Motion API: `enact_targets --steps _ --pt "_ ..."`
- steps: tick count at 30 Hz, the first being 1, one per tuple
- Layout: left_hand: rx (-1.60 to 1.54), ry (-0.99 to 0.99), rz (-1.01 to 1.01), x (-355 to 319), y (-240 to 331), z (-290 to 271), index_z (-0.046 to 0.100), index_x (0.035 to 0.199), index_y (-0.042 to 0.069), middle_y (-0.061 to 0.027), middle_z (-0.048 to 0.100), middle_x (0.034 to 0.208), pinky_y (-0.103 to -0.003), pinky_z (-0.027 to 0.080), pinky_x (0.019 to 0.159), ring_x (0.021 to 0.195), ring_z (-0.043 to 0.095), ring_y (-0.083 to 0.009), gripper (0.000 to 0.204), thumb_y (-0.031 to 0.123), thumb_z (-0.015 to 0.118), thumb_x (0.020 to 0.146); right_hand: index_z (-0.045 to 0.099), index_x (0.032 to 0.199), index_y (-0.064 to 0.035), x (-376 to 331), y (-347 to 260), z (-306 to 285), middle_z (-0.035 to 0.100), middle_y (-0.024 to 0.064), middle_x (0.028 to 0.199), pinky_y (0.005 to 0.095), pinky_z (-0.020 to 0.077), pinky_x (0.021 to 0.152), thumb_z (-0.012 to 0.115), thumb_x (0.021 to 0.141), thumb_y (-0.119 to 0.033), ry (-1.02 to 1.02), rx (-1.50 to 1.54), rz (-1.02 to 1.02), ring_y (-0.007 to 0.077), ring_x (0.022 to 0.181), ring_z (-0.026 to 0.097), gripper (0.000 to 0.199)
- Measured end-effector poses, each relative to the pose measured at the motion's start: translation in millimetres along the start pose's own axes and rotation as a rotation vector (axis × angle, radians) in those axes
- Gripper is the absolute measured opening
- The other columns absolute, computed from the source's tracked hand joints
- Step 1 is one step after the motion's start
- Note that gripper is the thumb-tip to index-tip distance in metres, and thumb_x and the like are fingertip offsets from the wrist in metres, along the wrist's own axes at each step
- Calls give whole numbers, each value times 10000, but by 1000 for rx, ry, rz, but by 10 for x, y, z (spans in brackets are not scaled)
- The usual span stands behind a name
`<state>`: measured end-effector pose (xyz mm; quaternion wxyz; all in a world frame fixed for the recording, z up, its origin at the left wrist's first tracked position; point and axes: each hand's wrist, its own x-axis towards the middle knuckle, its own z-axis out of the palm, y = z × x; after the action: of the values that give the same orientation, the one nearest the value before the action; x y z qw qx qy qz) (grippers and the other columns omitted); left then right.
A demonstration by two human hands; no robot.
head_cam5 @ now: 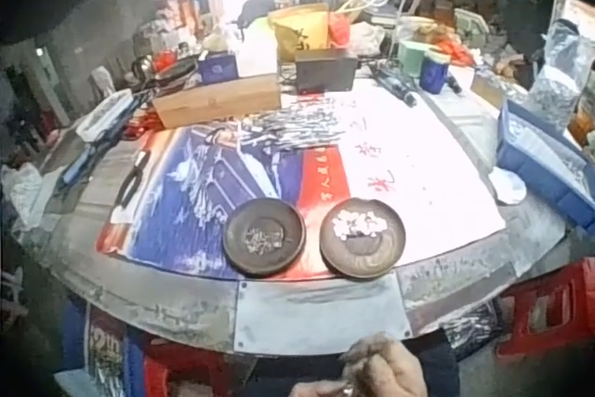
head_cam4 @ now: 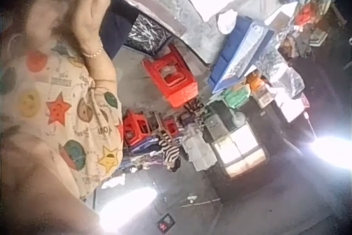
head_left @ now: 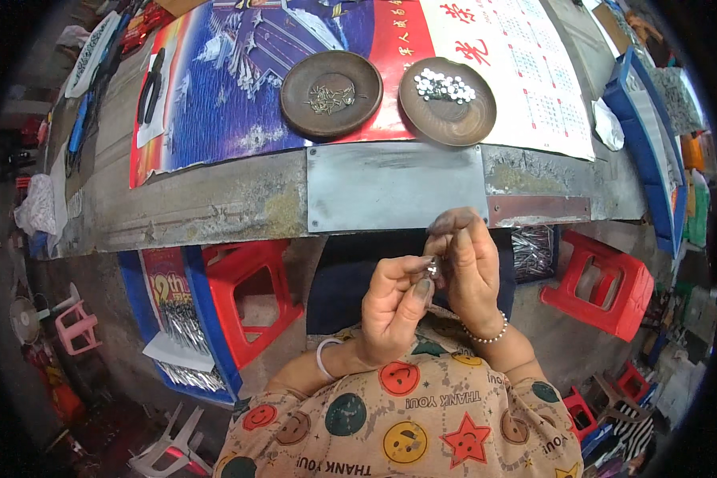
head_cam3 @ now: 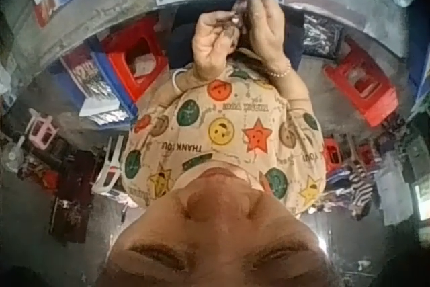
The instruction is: Assembling small metal pins and components into hardware housings at a workbench.
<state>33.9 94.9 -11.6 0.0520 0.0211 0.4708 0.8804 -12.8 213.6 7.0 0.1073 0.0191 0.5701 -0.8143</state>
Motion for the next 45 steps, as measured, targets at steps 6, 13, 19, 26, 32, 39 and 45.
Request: enact_targets --steps 6,13,19,26,32,39,45 --pt "24 72 27 -7 -49 -13 422 1192 57 -24 540 919 -167 323 539 655 396 -25 241 56 454 953 511 810 9 79 119 -51 540 98 655 248 420 494 629 841 -135 -86 -475 -381 133 537 534 189" --pt "82 73 26 -8 -102 -25 425 1184 55 -13 536 897 -164 308 532 640 386 -23 236 61 466 952 510 755 3 100 230 -24 551 119 642 289 417 441 626 812 -71 16 -807 -701 225 484 549 149" --pt "6 84 41 -1 -94 -14 441 1169 48 -19 539 883 -163 309 530 634 386 -23 223 31 460 947 546 841 41 -10 94 -33 571 93 685 262 434 522 513 911 -99 -12 -359 -183 166 562 558 160" --pt "59 99 70 -16 -113 -89 451 1138 39 -26 538 899 -165 328 547 649 392 -20 200 2 450 941 526 867 3 53 206 -39 533 116 679 329 425 460 653 736 -6 -52 -856 -699 262 542 540 182" --pt "106 92 86 -12 -89 -87 466 1115 -15 -30 522 887 -183 386 642 728 429 -43 183 -43 443 935 503 870 24 -16 85 27 525 138 716 342 454 528 590 816 -22 -76 -869 -444 285 597 552 112" --pt "208 82 161 5 -73 -103 469 1100 -19 -19 480 808 -184 352 603 681 390 -47 182 -63 437 927 535 819 33 54 231 -8 560 122 675 277 425 455 626 740 29 -13 -614 -677 205 520 530 121" --pt "276 77 196 30 -134 -142 470 1096 -16 -26 505 832 -186 363 617 703 411 -49 176 -57 449 926 495 888 20 -10 338 27 513 134 704 349 421 522 596 773 12 55 -822 -657 277 573 499 153"
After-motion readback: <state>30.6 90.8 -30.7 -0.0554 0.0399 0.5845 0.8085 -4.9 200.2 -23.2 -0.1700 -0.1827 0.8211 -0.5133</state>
